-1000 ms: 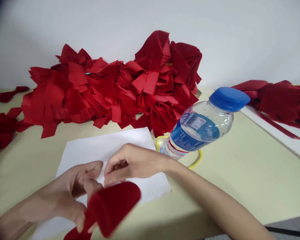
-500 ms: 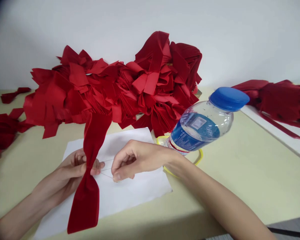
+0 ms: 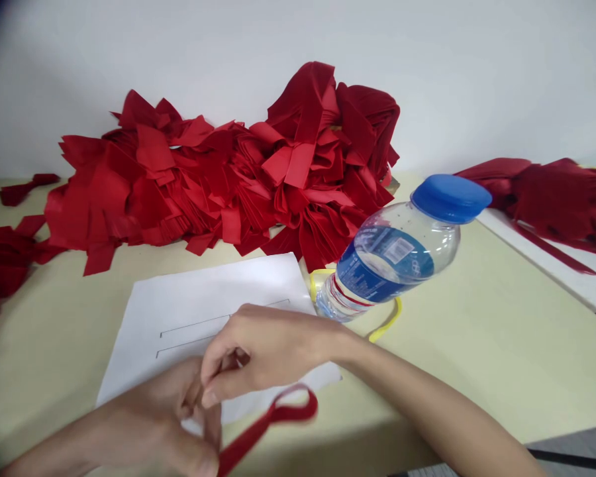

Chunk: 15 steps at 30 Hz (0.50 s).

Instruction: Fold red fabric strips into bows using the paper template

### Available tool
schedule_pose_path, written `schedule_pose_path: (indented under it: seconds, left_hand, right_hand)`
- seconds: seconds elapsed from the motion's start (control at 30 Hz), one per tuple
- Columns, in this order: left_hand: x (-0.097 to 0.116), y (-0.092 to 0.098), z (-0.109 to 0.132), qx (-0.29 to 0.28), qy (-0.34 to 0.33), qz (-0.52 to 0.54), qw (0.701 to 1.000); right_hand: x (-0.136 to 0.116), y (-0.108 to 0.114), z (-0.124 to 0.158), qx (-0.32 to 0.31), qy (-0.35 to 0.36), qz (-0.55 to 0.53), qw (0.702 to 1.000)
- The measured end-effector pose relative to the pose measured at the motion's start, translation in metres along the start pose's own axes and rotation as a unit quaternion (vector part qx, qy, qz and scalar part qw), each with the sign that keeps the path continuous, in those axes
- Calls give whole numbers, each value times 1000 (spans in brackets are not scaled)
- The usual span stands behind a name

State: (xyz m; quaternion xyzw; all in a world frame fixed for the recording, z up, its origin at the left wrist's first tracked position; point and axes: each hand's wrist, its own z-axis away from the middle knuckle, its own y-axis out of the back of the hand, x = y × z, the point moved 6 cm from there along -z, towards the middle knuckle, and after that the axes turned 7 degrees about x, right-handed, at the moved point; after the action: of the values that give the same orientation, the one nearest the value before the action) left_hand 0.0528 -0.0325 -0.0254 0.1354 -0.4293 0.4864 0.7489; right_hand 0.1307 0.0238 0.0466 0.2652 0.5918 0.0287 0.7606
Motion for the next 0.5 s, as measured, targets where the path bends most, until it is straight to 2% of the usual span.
schedule_pose_path:
  seconds: [0.1,0.2,0.3,0.4,0.5]
  left_hand:
    - [17,23,-1,129,-73,73,986]
    - [26,44,0,192,-123,143,963]
    - [26,53,0,179,-119,188,958]
    - [24,53,-3,134,-111,207,963]
    - [26,50,-4,99,-133,203,965]
  right_hand:
    - [-11,9,5,90,-6,132,987]
    - [-17,17,10,139,-14,195,971]
    - [-14,24,11,148,-12,182,972]
    - [-5,33,11,159,-23,158,974]
    - [2,37,9,157,-39,150,975]
